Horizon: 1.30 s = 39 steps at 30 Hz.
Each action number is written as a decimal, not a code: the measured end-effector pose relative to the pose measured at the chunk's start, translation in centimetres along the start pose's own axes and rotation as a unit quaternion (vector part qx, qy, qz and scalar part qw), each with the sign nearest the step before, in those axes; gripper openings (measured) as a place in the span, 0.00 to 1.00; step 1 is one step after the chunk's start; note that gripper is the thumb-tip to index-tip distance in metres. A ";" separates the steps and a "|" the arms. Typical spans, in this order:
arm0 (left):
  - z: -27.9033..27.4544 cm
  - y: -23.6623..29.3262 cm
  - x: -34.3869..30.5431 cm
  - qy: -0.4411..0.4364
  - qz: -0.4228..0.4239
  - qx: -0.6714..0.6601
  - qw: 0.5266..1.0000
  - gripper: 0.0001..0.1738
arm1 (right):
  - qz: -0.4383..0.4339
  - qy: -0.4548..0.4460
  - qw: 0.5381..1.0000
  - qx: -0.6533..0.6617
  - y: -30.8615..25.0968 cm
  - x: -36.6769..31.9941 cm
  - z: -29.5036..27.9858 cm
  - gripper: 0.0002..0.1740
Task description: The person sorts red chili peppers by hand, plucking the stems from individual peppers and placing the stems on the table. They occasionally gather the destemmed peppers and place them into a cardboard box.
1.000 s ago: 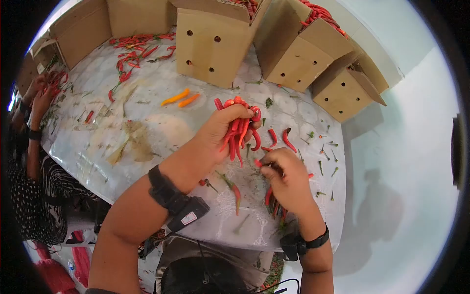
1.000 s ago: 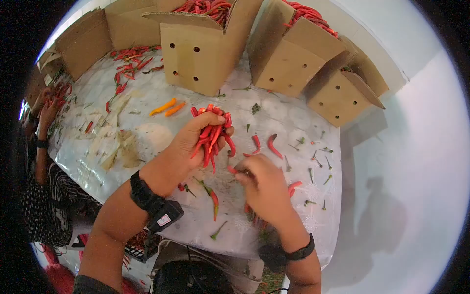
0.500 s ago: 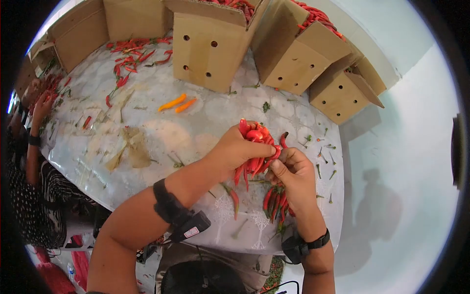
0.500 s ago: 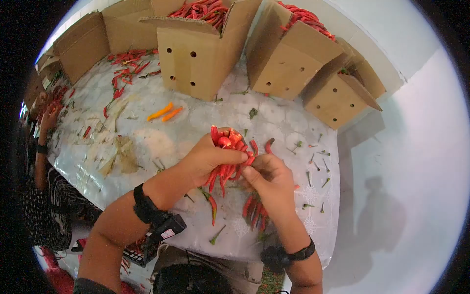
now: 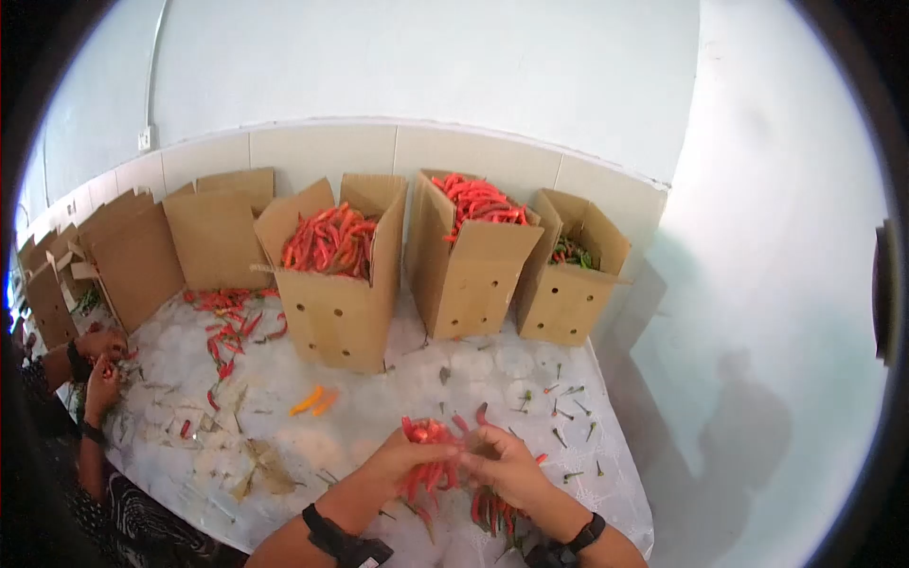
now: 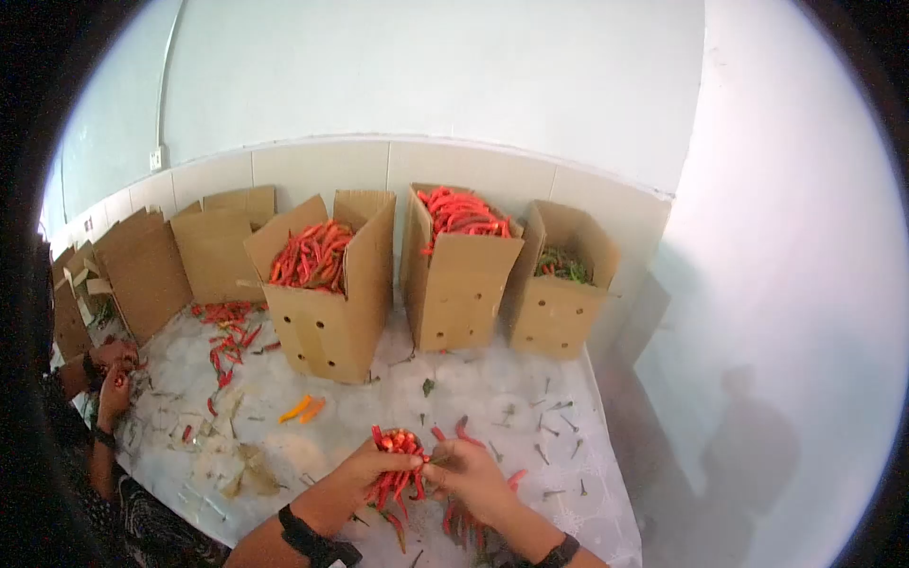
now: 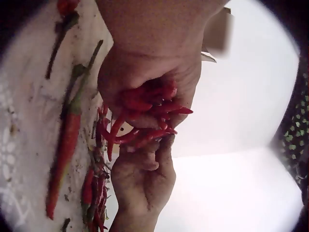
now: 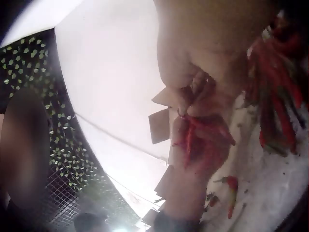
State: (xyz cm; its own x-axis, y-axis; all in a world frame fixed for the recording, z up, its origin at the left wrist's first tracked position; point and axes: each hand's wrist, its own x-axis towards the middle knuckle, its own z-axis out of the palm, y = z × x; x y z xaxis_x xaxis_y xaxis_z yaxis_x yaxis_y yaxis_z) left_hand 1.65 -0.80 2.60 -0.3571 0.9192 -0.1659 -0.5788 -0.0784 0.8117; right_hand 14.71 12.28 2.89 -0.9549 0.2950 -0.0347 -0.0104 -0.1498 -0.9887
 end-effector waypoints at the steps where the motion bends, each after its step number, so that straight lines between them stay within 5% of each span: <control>1: -0.1 -0.2 0.1 -0.006 -0.001 -0.004 1.000 0.12 | 0.000 0.003 1.000 -0.005 -0.1 0.0 0.0 0.13; 8: -0.9 -0.3 0.5 -0.042 -0.032 -0.018 0.998 0.14 | -0.087 0.117 0.979 -0.143 0.3 -0.1 0.4 0.12; 12: -0.6 -0.9 0.4 -0.054 -0.025 0.002 0.998 0.13 | -0.234 0.174 0.894 -0.341 1.3 0.0 0.2 0.06; 15: 0.0 -1.0 0.3 -0.040 -0.006 -0.013 0.999 0.13 | -0.228 0.176 0.898 -0.332 0.4 -0.3 0.5 0.07; 24: 0.2 -1.2 0.3 -0.033 0.034 0.003 0.999 0.12 | -0.104 0.115 0.962 -0.224 1.2 0.0 -0.1 0.09; 28: 0.0 -1.1 0.2 -0.066 0.027 -0.002 0.997 0.13 | 0.005 0.028 0.999 -0.017 -0.1 -0.2 0.0 0.11; 36: 0.5 -0.4 -0.4 -0.097 -0.020 -0.001 0.995 0.13 | 0.122 -0.068 0.969 0.205 0.0 0.0 -1.1 0.08; 39: -0.1 0.2 -0.5 -0.108 -0.017 0.001 0.994 0.12 | 0.100 -0.032 0.942 0.318 0.0 -0.1 -2.2 0.10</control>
State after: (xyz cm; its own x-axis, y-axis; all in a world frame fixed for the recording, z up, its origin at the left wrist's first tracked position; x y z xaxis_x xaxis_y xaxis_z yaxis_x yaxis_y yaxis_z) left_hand 1.65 -1.33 2.83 -0.1716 0.9827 -0.0691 -0.5855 -0.0453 0.8094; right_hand 15.43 14.36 2.60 -0.9725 0.1453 -0.1820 0.0159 -0.7380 -0.6746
